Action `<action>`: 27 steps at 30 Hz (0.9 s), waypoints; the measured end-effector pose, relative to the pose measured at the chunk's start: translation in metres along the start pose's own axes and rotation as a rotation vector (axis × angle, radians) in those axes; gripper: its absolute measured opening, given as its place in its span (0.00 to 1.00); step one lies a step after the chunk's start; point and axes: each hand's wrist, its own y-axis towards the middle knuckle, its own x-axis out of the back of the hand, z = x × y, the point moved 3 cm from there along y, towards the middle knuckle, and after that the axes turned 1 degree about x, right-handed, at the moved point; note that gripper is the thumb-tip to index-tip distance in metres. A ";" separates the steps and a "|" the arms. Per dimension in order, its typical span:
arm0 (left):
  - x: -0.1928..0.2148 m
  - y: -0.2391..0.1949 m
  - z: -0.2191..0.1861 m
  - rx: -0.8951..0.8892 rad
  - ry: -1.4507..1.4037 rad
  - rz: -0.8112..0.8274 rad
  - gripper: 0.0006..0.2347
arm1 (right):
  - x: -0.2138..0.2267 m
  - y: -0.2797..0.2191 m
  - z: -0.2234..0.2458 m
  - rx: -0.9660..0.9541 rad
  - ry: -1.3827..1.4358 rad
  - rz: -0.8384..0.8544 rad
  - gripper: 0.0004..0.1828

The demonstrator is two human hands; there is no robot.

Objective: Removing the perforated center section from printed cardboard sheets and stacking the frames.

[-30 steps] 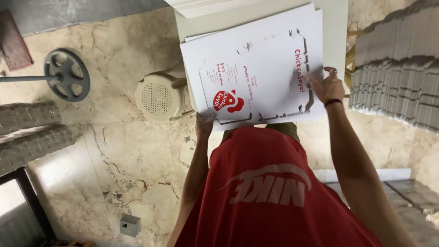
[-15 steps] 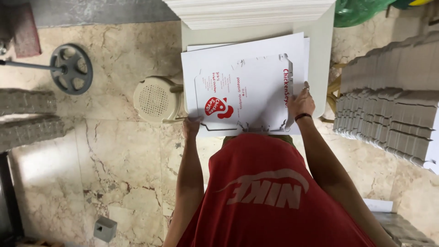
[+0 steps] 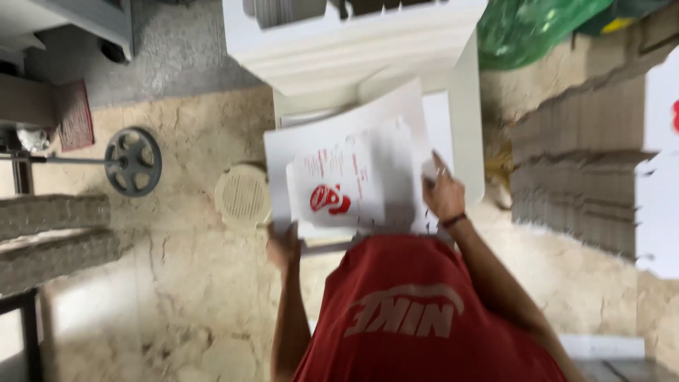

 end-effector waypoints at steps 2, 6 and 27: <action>-0.004 -0.005 0.032 -0.135 -0.090 -0.110 0.32 | 0.018 0.002 0.019 0.033 0.014 0.079 0.39; 0.038 -0.044 0.028 -0.036 -0.341 -0.212 0.29 | 0.058 0.008 0.038 0.144 0.217 -0.079 0.34; 0.149 0.230 -0.447 -0.679 -0.238 -0.308 0.27 | 0.149 0.479 0.085 0.056 0.234 -0.461 0.42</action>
